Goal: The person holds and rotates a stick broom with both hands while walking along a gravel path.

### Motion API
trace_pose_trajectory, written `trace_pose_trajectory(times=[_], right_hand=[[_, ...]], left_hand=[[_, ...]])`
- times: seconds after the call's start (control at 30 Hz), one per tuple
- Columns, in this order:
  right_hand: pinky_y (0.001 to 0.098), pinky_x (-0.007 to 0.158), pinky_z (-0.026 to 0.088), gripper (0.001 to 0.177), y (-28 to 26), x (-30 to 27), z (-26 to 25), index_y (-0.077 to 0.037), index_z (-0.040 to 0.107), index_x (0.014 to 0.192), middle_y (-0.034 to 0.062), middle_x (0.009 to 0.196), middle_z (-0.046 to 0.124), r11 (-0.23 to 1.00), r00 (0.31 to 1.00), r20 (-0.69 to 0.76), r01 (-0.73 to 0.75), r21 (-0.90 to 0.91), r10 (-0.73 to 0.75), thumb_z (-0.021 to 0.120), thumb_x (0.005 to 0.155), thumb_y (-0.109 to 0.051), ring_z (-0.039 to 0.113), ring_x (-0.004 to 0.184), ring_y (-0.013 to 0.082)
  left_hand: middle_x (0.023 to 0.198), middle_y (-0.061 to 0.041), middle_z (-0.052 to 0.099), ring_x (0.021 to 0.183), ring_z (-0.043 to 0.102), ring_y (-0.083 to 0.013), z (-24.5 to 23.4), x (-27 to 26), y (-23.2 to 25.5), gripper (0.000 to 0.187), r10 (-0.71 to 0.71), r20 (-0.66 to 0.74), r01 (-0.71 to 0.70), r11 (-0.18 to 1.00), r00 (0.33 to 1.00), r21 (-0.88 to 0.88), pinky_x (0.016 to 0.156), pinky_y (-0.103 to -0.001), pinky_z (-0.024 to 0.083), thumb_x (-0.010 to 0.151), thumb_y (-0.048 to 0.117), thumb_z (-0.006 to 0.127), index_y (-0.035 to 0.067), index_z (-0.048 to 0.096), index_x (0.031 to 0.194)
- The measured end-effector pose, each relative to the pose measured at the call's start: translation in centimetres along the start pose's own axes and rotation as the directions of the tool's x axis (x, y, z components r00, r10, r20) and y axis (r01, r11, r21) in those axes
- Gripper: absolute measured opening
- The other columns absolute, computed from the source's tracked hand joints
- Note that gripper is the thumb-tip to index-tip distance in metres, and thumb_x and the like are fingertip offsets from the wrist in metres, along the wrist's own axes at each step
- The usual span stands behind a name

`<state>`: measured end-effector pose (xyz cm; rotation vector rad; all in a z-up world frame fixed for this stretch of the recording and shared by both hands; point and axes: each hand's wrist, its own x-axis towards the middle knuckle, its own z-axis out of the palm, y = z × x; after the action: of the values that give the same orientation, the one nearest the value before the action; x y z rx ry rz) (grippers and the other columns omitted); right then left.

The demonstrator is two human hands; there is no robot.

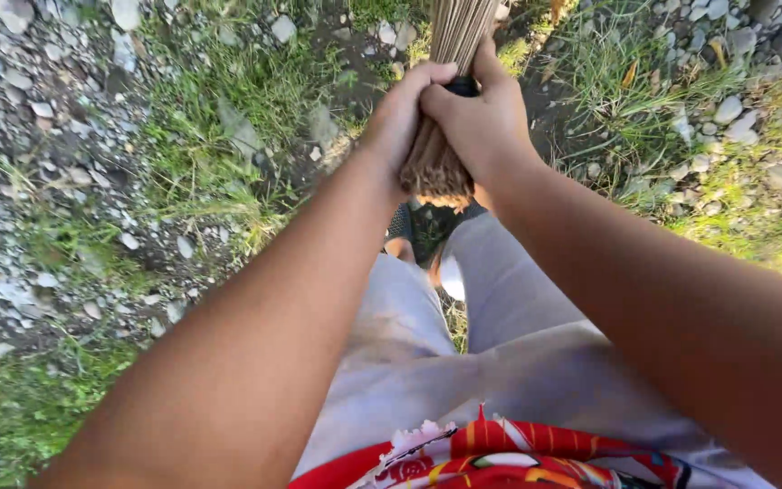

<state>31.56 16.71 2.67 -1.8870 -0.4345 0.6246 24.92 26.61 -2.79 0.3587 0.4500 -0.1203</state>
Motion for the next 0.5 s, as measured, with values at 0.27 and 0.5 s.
trace_pose_trajectory(times=[0.27, 0.5], right_hand=[[0.0399, 0.066, 0.064, 0.030, 3.7, 8.6, -5.3, -0.001, 0.068, 0.108, 0.0133, 0.089, 0.075, 0.582, 0.566, 0.676, -0.776, 0.242, 0.473, 0.070, 0.087, -0.022, 0.075, 0.072, 0.0236], [0.0412, 0.055, 0.063, 0.025, -1.5, 13.1, -11.6, -0.003, 0.068, 0.099, 0.0120, 0.081, 0.075, 0.561, 0.665, 0.325, -0.744, 0.363, 0.672, 0.069, 0.086, -0.024, 0.073, 0.064, 0.0251]], left_hand=[[0.090, -0.014, 0.071, 0.079, 0.073, -0.0304, 4.8, 6.4, -0.2, 0.036, -0.010, -0.748, -0.104, 0.989, 0.663, -0.106, 0.072, -0.051, 0.061, 0.082, 0.036, 0.065, 0.007, 0.066, 0.104], [0.086, -0.009, 0.073, 0.077, 0.071, -0.0274, 6.0, 14.7, -0.3, 0.038, -0.307, -0.483, 0.291, 0.950, 0.820, -0.109, 0.067, -0.047, 0.054, 0.081, 0.047, 0.056, 0.014, 0.068, 0.095]])
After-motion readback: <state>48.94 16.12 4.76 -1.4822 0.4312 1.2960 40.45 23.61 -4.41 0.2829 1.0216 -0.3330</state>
